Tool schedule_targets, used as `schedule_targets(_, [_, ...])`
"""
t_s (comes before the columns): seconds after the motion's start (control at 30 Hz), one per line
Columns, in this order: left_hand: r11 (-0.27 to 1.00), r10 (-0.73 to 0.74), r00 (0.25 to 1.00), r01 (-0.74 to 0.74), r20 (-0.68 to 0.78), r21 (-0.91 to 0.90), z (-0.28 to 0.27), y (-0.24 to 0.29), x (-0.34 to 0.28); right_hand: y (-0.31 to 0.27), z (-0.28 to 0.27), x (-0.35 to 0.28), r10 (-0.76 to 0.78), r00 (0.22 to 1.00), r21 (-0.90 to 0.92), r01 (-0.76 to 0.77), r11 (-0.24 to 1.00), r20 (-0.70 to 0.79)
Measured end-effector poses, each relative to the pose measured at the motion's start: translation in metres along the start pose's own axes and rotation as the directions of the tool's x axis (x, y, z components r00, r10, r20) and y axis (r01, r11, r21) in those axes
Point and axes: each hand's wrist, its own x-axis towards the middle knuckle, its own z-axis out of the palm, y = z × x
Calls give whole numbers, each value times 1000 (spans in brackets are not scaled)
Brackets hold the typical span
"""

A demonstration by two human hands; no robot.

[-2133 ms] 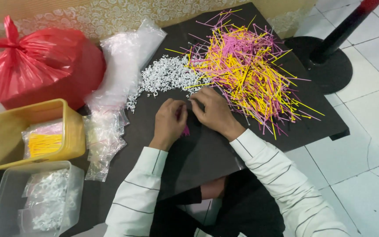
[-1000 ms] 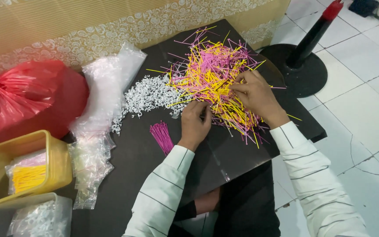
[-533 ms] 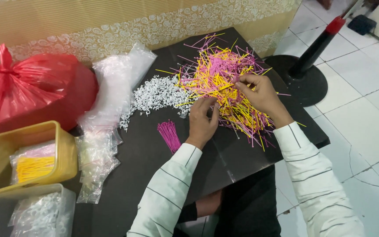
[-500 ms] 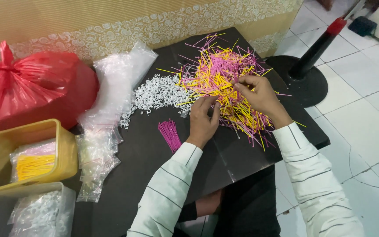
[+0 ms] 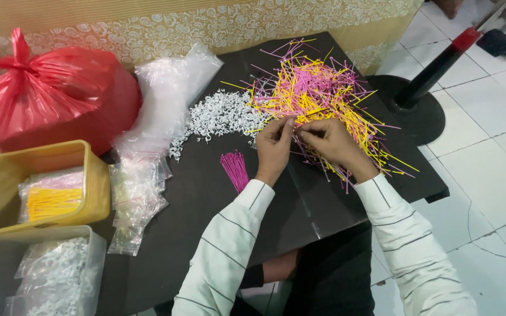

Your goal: The person sits on the floor at a low table and sorts through a pile of colorful plastic sticks and white connectors. They pick up pink sticks, bundle them together, and place them into a clear plastic bag.

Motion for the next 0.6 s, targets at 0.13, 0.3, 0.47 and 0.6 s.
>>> schedule_targets(0.13, [989,-65,996,56,-60,-140,0,5,2,19,-11,1,-30,991,-24,27,999,-132])
schedule_targets(0.3, [946,-133,990,111,-51,-306,3,-3,0,54,-9,-8,181,905,235,-94,967,-386])
schedule_targets(0.47, [960,-149,989,148,14,-237,9,4,-11,35,11,1,383,882,590,-161,791,-274])
schedule_targets(0.6, [987,-146,987,150,65,-52,9,8,-11,35,6,12,363,899,593,-158,790,-244])
